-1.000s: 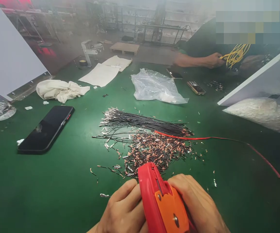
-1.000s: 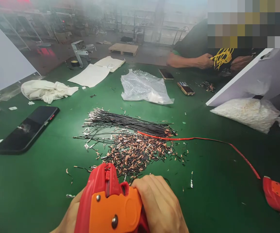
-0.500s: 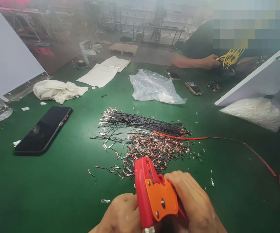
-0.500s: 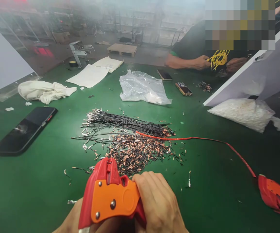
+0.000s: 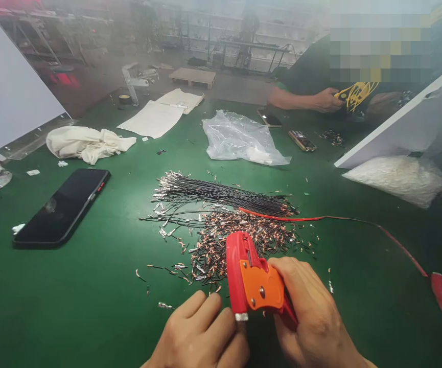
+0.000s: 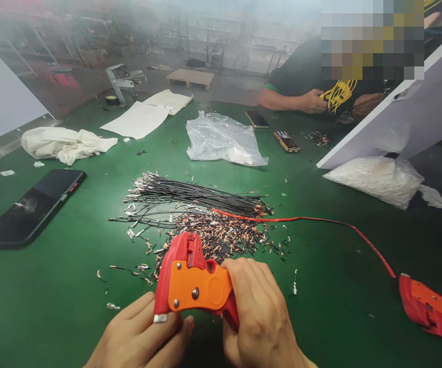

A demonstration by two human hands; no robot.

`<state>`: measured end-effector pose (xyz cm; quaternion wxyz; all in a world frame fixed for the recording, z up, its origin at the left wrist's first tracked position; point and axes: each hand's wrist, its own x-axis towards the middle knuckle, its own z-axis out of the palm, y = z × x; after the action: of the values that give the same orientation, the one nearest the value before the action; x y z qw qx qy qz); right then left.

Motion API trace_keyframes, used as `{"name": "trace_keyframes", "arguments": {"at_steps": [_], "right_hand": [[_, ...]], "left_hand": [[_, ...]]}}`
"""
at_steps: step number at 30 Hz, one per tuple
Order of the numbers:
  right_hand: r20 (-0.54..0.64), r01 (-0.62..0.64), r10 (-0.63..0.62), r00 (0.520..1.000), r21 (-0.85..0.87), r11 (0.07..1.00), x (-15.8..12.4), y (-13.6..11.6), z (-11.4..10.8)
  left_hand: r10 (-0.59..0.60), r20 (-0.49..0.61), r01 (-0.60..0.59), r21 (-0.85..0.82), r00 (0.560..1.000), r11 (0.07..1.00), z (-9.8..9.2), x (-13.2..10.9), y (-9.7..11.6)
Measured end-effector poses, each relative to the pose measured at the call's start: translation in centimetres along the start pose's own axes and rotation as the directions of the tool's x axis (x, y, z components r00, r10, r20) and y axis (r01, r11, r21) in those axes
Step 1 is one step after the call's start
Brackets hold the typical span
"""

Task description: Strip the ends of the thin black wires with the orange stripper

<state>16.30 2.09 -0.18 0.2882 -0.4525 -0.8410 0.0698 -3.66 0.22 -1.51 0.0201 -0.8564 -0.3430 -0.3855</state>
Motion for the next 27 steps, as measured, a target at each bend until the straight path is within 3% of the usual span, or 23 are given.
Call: {"name": "trace_keyframes", "arguments": {"at_steps": [13, 23, 27], "right_hand": [[0.034, -0.017, 0.015, 0.999, 0.047, 0.999, -0.53, -0.02, 0.32], [0.034, -0.048, 0.046, 0.998, 0.069, 0.997, -0.69, 0.07, 0.89], [0.060, 0.005, -0.006, 0.998, 0.021, 1.000, -0.61, 0.11, 0.60]], "left_hand": [[-0.018, 0.004, 0.018, -0.087, 1.000, 0.996, -0.26, -0.24, -0.38], [0.034, -0.021, -0.034, 0.012, 0.999, 0.999, -0.50, 0.03, -0.47], [0.032, -0.021, -0.031, 0.028, 0.999, 0.999, -0.45, 0.05, -0.45]]}}
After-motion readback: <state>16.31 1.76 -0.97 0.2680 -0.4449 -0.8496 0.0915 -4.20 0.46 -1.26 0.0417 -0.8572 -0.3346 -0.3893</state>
